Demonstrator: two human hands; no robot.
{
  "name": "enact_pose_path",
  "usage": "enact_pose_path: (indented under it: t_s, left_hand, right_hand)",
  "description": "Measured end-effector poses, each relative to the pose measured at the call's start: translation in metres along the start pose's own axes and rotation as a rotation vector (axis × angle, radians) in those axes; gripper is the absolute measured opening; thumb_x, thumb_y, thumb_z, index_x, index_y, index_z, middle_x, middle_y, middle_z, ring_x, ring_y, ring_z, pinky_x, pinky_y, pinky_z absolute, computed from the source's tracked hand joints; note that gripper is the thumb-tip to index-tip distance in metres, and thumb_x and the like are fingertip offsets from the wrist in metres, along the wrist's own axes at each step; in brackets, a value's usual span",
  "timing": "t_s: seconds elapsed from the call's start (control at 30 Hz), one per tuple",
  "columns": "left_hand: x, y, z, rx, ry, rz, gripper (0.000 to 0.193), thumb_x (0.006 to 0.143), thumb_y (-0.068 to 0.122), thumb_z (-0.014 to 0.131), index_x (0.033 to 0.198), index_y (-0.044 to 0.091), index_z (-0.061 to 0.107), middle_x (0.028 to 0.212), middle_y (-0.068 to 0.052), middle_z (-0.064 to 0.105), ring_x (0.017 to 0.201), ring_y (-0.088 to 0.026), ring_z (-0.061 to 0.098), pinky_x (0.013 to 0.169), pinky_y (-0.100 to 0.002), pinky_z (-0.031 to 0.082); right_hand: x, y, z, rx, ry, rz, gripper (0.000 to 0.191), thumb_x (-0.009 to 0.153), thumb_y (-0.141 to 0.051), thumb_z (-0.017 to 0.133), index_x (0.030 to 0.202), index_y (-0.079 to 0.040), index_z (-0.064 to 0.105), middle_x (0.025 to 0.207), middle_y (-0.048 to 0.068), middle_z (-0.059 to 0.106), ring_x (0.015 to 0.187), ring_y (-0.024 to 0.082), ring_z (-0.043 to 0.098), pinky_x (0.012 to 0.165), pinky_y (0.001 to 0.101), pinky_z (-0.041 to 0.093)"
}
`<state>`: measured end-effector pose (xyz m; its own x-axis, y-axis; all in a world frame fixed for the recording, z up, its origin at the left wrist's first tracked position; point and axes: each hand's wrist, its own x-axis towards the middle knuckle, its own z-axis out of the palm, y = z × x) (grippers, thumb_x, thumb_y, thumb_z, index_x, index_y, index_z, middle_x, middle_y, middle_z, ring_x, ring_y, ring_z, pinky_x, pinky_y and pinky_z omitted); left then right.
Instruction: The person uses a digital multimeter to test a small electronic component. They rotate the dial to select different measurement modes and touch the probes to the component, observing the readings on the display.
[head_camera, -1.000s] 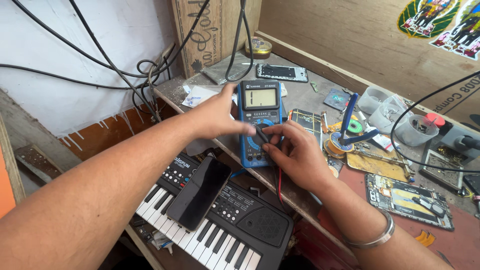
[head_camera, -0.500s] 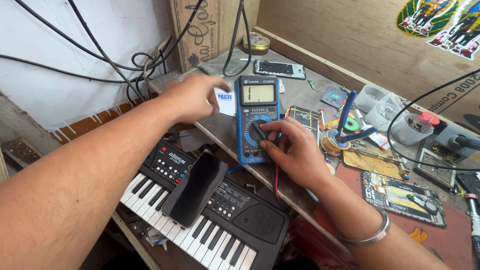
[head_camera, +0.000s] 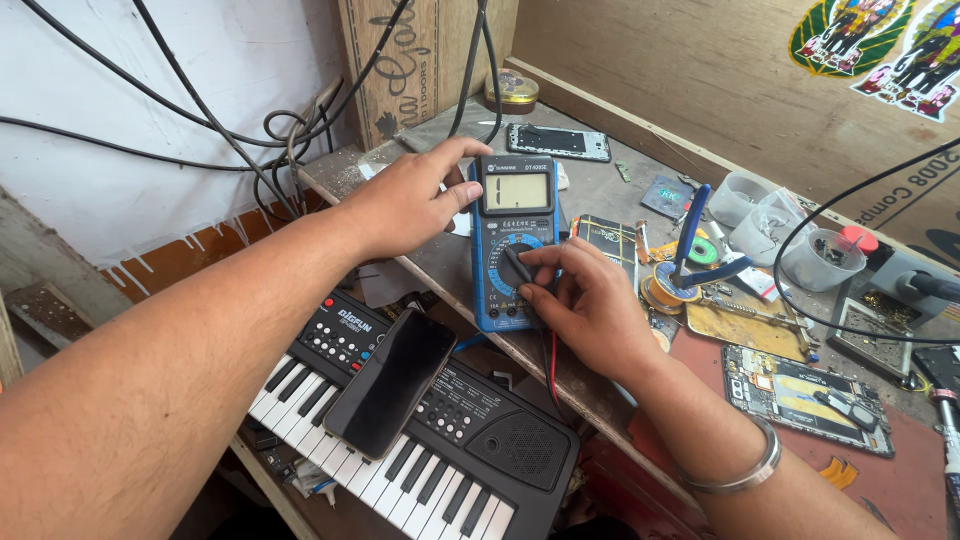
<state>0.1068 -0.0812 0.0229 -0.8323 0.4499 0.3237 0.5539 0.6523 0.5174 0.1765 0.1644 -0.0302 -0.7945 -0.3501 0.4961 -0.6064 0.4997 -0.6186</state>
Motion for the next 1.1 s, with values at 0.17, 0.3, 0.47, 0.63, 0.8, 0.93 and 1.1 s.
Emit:
enact_pose_path:
  t_s: [0.17, 0.3, 0.47, 0.63, 0.8, 0.93, 1.1]
  left_hand:
    - [-0.006, 0.009, -0.004, 0.275, -0.103, -0.115, 0.048, 0.106, 0.036, 0.045, 0.150, 0.023, 0.032, 0.098, -0.019, 0.075, 0.096, -0.040, 0.073, 0.085, -0.054, 0.054]
    - [-0.009, 0.015, -0.005, 0.319, -0.105, -0.094, 0.051, 0.106, 0.036, 0.042, 0.152, 0.022, 0.027, 0.094, -0.022, 0.074, 0.093, -0.043, 0.071, 0.084, -0.056, 0.054]
    - [-0.010, 0.017, -0.004, 0.325, -0.108, -0.093, 0.052, 0.106, 0.034, 0.040, 0.153, 0.021, 0.024, 0.092, -0.023, 0.074, 0.090, -0.044, 0.072, 0.083, -0.056, 0.055]
    - [-0.011, 0.018, -0.003, 0.321, -0.111, -0.091, 0.051, 0.106, 0.035, 0.040, 0.153, 0.022, 0.025, 0.093, -0.022, 0.074, 0.091, -0.043, 0.072, 0.082, -0.056, 0.056]
    - [-0.010, 0.020, -0.003, 0.362, -0.147, -0.139, 0.052, 0.106, 0.036, 0.037, 0.154, 0.023, 0.021, 0.094, -0.021, 0.074, 0.091, -0.040, 0.073, 0.084, -0.055, 0.057]
    - [-0.011, 0.020, -0.002, 0.364, -0.138, -0.124, 0.052, 0.107, 0.036, 0.037, 0.154, 0.024, 0.020, 0.096, -0.021, 0.073, 0.093, -0.041, 0.073, 0.084, -0.056, 0.057]
    - [-0.010, 0.019, -0.002, 0.362, -0.137, -0.128, 0.053, 0.106, 0.036, 0.037, 0.154, 0.023, 0.020, 0.097, -0.021, 0.074, 0.094, -0.042, 0.073, 0.086, -0.056, 0.056]
  right_hand:
    - [0.000, 0.000, 0.001, 0.018, 0.003, 0.009, 0.031, 0.085, -0.005, 0.077, 0.115, -0.007, 0.072, 0.088, 0.001, 0.060, 0.061, 0.007, 0.054, 0.056, 0.0240, 0.046]
    - [0.000, 0.000, 0.002, 0.021, 0.007, 0.007, 0.031, 0.085, -0.004, 0.077, 0.115, -0.007, 0.073, 0.088, 0.001, 0.060, 0.061, 0.007, 0.053, 0.056, 0.0239, 0.046]
    - [0.000, -0.001, 0.002, 0.017, 0.008, 0.006, 0.031, 0.085, -0.005, 0.078, 0.115, -0.007, 0.073, 0.088, 0.001, 0.060, 0.061, 0.007, 0.054, 0.056, 0.0237, 0.046]
    - [0.000, 0.000, 0.002, 0.019, -0.001, 0.010, 0.031, 0.084, -0.005, 0.078, 0.115, -0.007, 0.072, 0.088, 0.001, 0.060, 0.060, 0.007, 0.054, 0.055, 0.0238, 0.046]
    - [0.000, -0.001, 0.001, 0.019, -0.002, 0.011, 0.031, 0.084, -0.005, 0.078, 0.115, -0.007, 0.072, 0.088, 0.001, 0.060, 0.060, 0.007, 0.055, 0.055, 0.0240, 0.046]
    - [0.000, -0.001, 0.001, 0.022, -0.002, 0.008, 0.031, 0.084, -0.005, 0.078, 0.115, -0.006, 0.072, 0.088, 0.002, 0.060, 0.060, 0.007, 0.055, 0.055, 0.0241, 0.046]
    - [0.000, 0.000, 0.001, 0.018, -0.008, 0.010, 0.031, 0.084, -0.005, 0.078, 0.115, -0.006, 0.072, 0.088, 0.002, 0.060, 0.060, 0.007, 0.055, 0.055, 0.0239, 0.046]
